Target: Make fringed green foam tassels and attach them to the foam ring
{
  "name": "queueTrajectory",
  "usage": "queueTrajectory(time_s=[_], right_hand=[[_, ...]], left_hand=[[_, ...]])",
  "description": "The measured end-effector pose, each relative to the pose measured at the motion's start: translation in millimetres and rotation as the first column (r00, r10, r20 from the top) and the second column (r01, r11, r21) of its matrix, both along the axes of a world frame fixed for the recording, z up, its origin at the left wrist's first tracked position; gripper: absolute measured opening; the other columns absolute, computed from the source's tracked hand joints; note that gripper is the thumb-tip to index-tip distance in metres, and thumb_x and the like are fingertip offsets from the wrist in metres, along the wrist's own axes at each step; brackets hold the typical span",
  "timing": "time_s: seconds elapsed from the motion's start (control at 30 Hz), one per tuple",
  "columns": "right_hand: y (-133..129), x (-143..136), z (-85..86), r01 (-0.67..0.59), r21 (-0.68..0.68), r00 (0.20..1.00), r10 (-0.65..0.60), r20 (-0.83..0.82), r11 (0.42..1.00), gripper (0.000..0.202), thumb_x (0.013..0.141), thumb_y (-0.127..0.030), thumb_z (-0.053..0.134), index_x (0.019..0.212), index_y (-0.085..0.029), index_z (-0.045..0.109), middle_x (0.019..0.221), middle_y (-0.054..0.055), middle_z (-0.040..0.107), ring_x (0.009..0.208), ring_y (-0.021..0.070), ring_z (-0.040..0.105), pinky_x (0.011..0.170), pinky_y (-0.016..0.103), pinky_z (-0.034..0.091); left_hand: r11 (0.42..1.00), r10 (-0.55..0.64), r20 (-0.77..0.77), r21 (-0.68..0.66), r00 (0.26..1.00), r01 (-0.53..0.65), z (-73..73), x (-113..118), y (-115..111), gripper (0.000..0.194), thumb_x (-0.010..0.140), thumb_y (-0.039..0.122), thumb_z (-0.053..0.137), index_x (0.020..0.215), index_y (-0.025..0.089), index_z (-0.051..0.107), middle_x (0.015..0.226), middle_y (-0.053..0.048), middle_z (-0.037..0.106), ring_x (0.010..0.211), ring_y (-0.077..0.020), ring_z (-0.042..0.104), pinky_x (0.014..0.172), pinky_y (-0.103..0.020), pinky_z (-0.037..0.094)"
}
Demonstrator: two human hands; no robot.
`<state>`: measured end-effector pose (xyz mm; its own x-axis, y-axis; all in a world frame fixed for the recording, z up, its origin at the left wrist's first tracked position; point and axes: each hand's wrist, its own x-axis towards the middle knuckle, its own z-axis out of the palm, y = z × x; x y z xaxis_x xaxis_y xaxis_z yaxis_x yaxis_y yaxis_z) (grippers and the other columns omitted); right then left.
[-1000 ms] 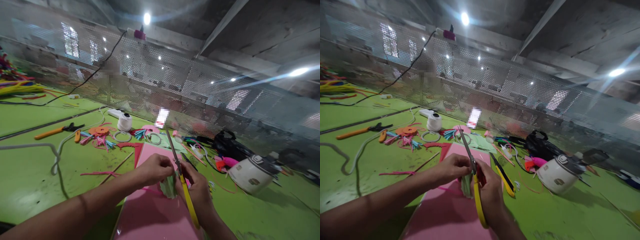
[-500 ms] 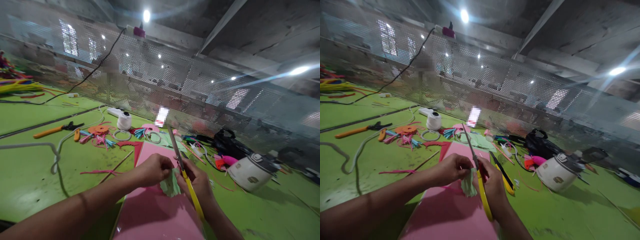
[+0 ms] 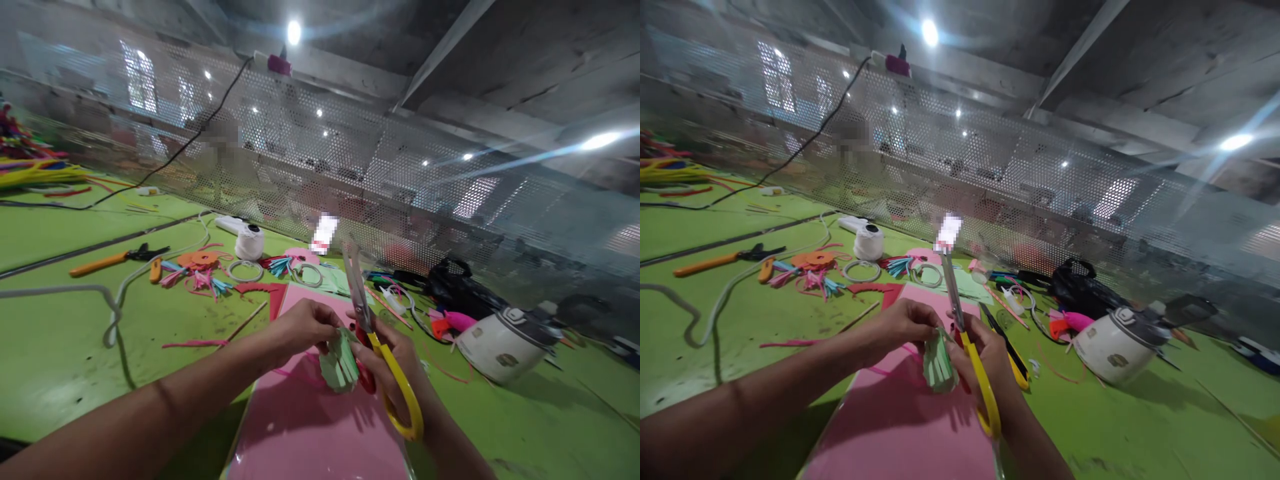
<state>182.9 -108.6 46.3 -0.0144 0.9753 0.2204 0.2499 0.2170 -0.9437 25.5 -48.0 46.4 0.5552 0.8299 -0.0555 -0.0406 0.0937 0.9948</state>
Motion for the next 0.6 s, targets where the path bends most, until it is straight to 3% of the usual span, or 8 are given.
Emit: queueTrajectory(time_s=[0.13, 0.23, 0.33, 0.6], right_hand=[[-1.8, -1.8, 4.4, 0.013, -0.039, 0.999, -0.015, -0.051, 0.999, 0.049, 0.075, -0.033, 0.066, 0.120, -0.019, 0.052, 0.068, -0.005, 0.050, 0.040, 0.0051, 0.040, 0.038, 0.019, 0.036], [2.7, -0.7, -1.6, 0.023, 0.057, 0.999, -0.021, -0.035, 0.998, 0.048, 0.069, -0.024, 0.071, 0.114, -0.019, 0.057, 0.078, -0.001, 0.058, 0.062, 0.0120, 0.058, 0.059, 0.023, 0.050], [5.7, 0.0, -8.1, 0.017, 0.142, 1.000, -0.021, 0.023, 0.990, 0.043, 0.067, -0.019, 0.071, 0.109, -0.019, 0.060, 0.091, 0.005, 0.064, 0.082, 0.0181, 0.062, 0.078, 0.030, 0.050], [0.2, -1.1, -10.2, 0.096, 0.193, 0.995, -0.101, 0.018, 0.977, 0.038, 0.072, -0.017, 0.063, 0.110, -0.019, 0.059, 0.085, 0.003, 0.065, 0.077, 0.0176, 0.064, 0.071, 0.028, 0.052]], left_hand=[[1.000, 0.027, -0.008, -0.001, 1.000, -0.027, 0.1, -0.4, 1.3, 0.013, 0.058, 0.018, 0.064, 0.067, 0.009, 0.064, 0.054, 0.000, 0.057, 0.049, -0.0098, 0.049, 0.056, -0.027, 0.041], [0.999, 0.035, 0.016, -0.007, 0.999, -0.035, 0.4, -0.8, 1.0, 0.013, 0.059, 0.019, 0.065, 0.066, 0.009, 0.064, 0.053, 0.000, 0.056, 0.049, -0.0094, 0.049, 0.056, -0.026, 0.040], [1.000, 0.026, 0.085, 0.001, 0.996, -0.026, 1.9, -1.2, 0.8, 0.015, 0.059, 0.022, 0.068, 0.066, 0.010, 0.064, 0.054, 0.000, 0.057, 0.051, -0.0090, 0.049, 0.057, -0.025, 0.039], [1.000, 0.022, 0.160, 0.013, 0.987, -0.024, 8.6, 0.2, -3.9, 0.015, 0.055, 0.020, 0.072, 0.064, 0.009, 0.066, 0.057, -0.001, 0.061, 0.056, -0.0092, 0.051, 0.060, -0.024, 0.038]])
